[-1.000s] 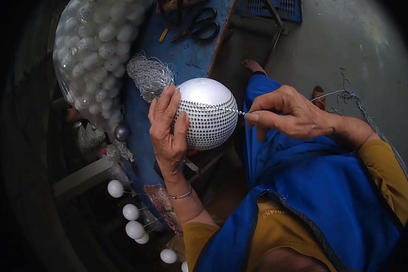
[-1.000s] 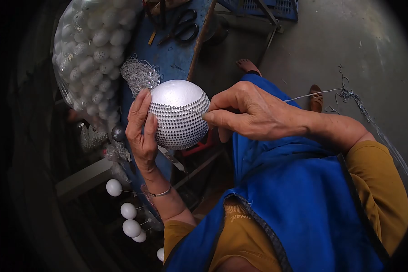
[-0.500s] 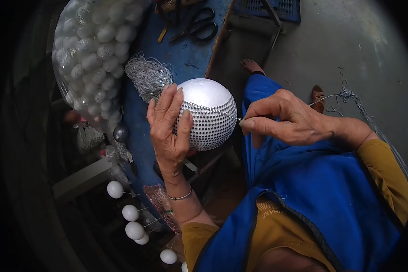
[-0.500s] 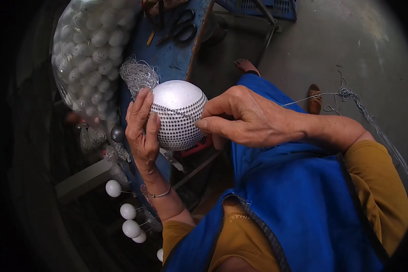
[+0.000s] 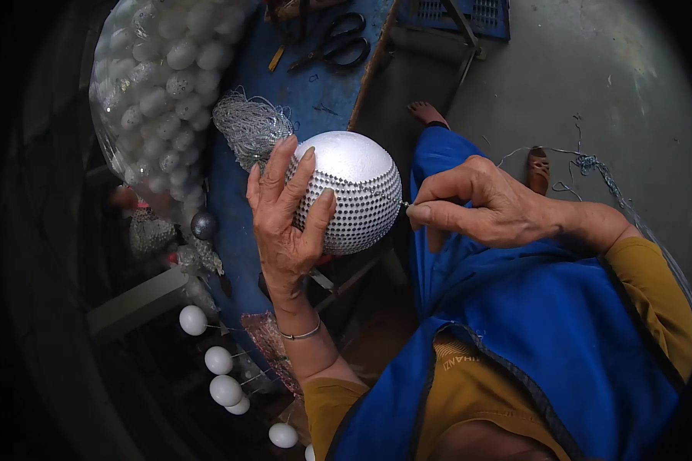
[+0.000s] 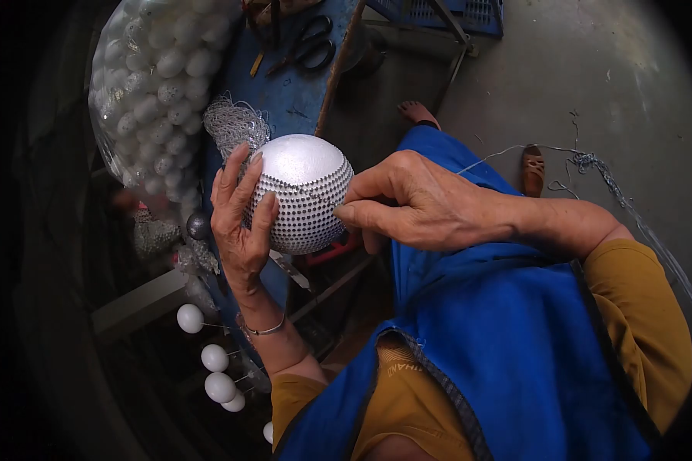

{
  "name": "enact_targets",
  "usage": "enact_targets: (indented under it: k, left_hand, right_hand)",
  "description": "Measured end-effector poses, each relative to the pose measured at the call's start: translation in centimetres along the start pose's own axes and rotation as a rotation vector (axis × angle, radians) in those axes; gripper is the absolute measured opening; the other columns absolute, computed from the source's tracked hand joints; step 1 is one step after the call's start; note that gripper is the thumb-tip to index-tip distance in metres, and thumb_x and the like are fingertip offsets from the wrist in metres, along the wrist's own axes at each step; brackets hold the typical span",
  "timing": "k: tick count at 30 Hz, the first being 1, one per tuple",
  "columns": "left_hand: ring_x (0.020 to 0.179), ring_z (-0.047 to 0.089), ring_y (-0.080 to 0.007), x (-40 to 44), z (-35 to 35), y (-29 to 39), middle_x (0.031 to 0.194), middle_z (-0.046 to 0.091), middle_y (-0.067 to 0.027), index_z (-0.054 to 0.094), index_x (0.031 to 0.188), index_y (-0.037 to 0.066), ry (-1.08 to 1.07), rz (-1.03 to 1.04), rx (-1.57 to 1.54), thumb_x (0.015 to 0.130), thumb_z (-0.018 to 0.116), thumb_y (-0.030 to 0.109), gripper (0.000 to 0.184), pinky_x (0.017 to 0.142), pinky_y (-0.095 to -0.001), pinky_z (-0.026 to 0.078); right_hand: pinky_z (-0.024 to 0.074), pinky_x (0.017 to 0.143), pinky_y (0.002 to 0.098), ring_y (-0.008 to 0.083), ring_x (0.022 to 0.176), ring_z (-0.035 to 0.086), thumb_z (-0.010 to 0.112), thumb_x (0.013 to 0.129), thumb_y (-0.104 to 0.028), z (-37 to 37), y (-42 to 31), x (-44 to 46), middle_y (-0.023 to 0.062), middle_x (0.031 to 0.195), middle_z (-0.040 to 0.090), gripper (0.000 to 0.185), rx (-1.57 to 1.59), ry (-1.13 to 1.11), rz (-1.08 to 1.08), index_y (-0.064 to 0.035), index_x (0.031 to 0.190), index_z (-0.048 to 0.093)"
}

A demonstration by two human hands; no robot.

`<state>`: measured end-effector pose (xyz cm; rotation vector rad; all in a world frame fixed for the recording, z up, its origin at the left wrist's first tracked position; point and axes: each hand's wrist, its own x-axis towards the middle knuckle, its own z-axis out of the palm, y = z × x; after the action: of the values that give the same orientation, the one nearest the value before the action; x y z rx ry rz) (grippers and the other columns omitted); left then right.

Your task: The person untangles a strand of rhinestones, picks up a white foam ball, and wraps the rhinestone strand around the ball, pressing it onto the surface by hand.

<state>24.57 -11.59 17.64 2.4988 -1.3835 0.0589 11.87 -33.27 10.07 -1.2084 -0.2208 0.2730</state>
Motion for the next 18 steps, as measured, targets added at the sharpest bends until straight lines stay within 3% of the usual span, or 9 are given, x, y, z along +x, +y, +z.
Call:
enact_targets:
  k: [6, 8, 14, 18]
  left_hand:
    - [0.124, 0.045, -0.0293, -1.2, 1.5, -0.7, 0.126, 0.056, -0.0110, 0.060, 0.119, 0.008, 0.132, -0.110, -0.314, 0.085, 0.056, 0.022, 0.037, 0.108, -0.0496, 0.015]
    - [0.123, 0.046, -0.0295, -1.0, 1.4, -0.8, 0.126, 0.055, -0.0118, 0.058, 0.122, 0.008, 0.091, -0.012, -0.191, 0.083, 0.060, 0.028, 0.043, 0.109, -0.0496, 0.015]
    - [0.122, 0.048, -0.0297, 0.1, -0.5, 0.0, 0.128, 0.053, -0.0135, 0.056, 0.124, 0.007, -0.093, -0.021, 0.056, 0.075, 0.068, 0.035, 0.057, 0.108, -0.0499, 0.016]
    - [0.122, 0.048, -0.0297, -0.4, -0.1, 0.5, 0.127, 0.055, -0.0135, 0.057, 0.122, 0.007, 0.000, -0.017, 0.036, 0.076, 0.067, 0.031, 0.053, 0.108, -0.0493, 0.017]
  right_hand:
    - [0.0432, 0.054, 0.0251, 0.0088, 0.058, 0.056, 0.051, 0.093, -0.024, 0.0, 0.1, -0.2, 0.0059, 0.063, 0.062, 0.030, 0.018, 0.027, 0.070, 0.0026, 0.084, 0.064]
    - [0.0433, 0.054, 0.0250, 0.0088, 0.058, 0.056, 0.051, 0.093, -0.024, 0.1, 0.1, -0.3, 0.0059, 0.063, 0.063, 0.031, 0.013, 0.029, 0.084, 0.0028, 0.085, 0.064]
    - [0.0431, 0.052, 0.0257, 0.0093, 0.056, 0.056, 0.051, 0.092, -0.024, 0.8, -1.2, 0.0, 0.0062, 0.062, 0.062, 0.032, -0.004, -0.019, 0.003, 0.0032, 0.081, 0.063]
    - [0.0434, 0.052, 0.0259, 0.0095, 0.056, 0.056, 0.051, 0.092, -0.023, 1.1, -0.8, -0.1, 0.0068, 0.062, 0.063, 0.032, 0.007, -0.025, -0.034, 0.0031, 0.079, 0.063]
